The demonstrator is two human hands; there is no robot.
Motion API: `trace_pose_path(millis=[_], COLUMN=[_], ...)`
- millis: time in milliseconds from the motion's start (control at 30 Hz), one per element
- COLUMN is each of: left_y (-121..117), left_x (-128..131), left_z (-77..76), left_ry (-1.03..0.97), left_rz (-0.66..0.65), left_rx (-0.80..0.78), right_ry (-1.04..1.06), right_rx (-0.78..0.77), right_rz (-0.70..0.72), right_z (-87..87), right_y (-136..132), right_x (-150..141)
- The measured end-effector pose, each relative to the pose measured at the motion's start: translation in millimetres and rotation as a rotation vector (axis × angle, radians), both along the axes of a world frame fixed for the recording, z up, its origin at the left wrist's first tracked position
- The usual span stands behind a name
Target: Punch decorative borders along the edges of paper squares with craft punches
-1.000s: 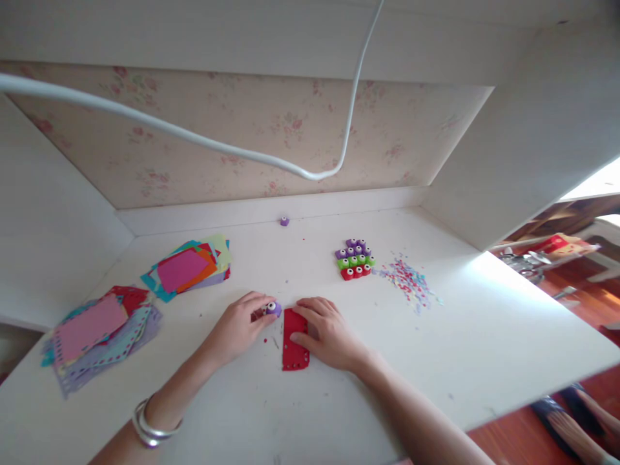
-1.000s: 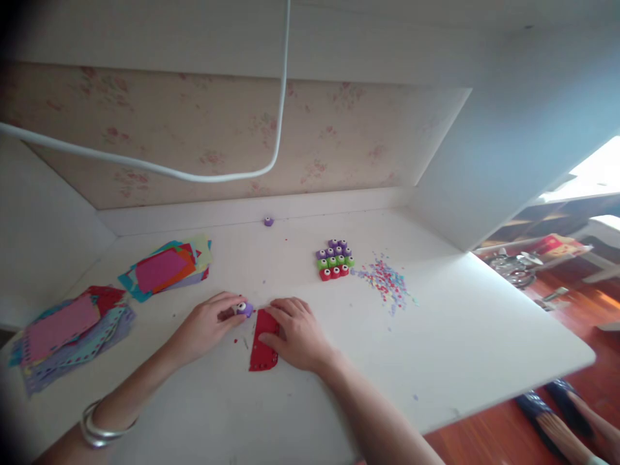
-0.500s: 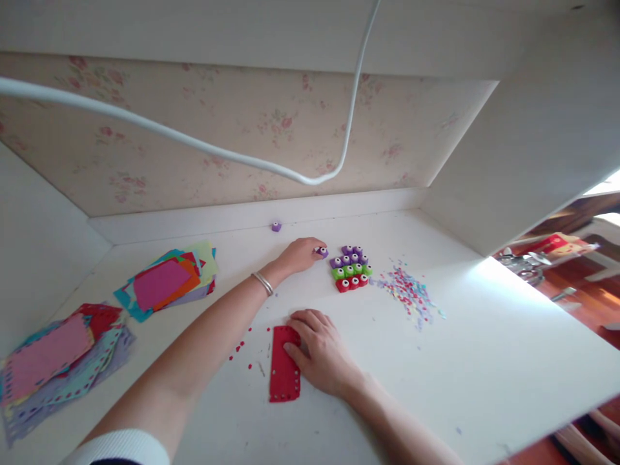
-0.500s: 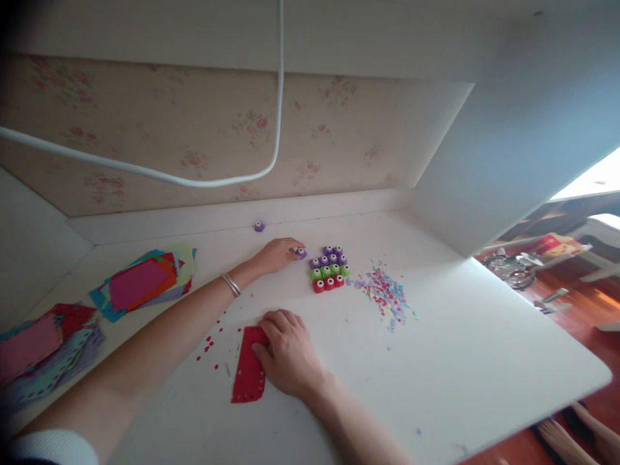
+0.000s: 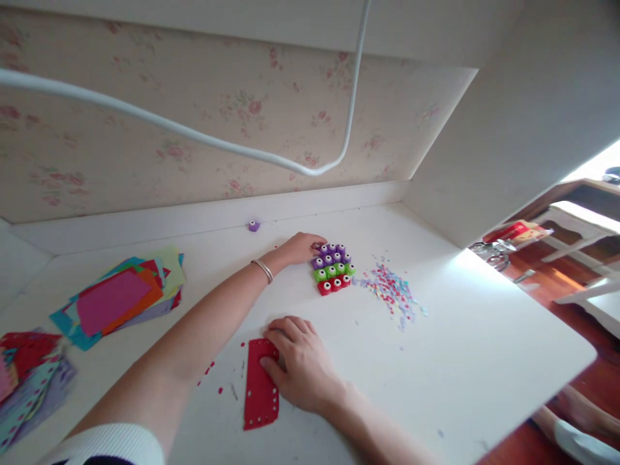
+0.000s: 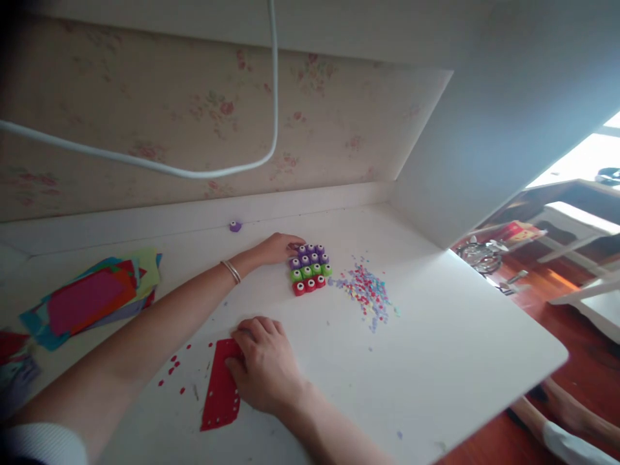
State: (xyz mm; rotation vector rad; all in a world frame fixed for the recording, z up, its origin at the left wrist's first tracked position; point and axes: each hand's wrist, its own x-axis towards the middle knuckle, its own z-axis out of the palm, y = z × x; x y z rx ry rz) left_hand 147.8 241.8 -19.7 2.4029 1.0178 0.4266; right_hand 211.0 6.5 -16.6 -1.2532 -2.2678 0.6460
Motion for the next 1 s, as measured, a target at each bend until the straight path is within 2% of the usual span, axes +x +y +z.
trace_pose_path(millis=[100,200,367,500,633,767,900,1000], left_y=[-2.5,-0.3,10.0,15.6,16.9,16.7,9.5,-10.1], left_x=[-2.0,-16.9,-67.1,-107.9,-133.3,-145.9,-156.2,-166.2], left_z=[3.1,11.0,24.8,27.6,24.5,23.7,29.3,34.1], left_ry=[0.023,0.064,0.203,0.334,0.451,0.547,0.609,0.613], left_rz=[0.022,0.113,0.362,0.480,0.447,0.432,0.409,0.389], left_rx=[0.055,0.159,0.312,0.347,0.304,0.234,0.159,0.113], right_ry=[-0.010,0.001,0.075,0.143,0.202,0.281,0.533,0.739], right_rx=[-0.008,-0.020,-0.052,-0.098,-0.121,-0.124,-0.201,-0.296], right_rz=[-0.003,-0.024,-0.039,-0.073,-0.091,-0.086,-0.137,-0.218], right_z=[0.1,-1.1,-4.9,-4.8,-1.0,1.1,-1.4,-3.9], right_y=[-0.3,-1.4,-1.6,-0.5,-0.1,0.9,1.8,3.8], right_x=[0.0,0.1,1.3,1.3,0.8,1.4,2.9,5.8])
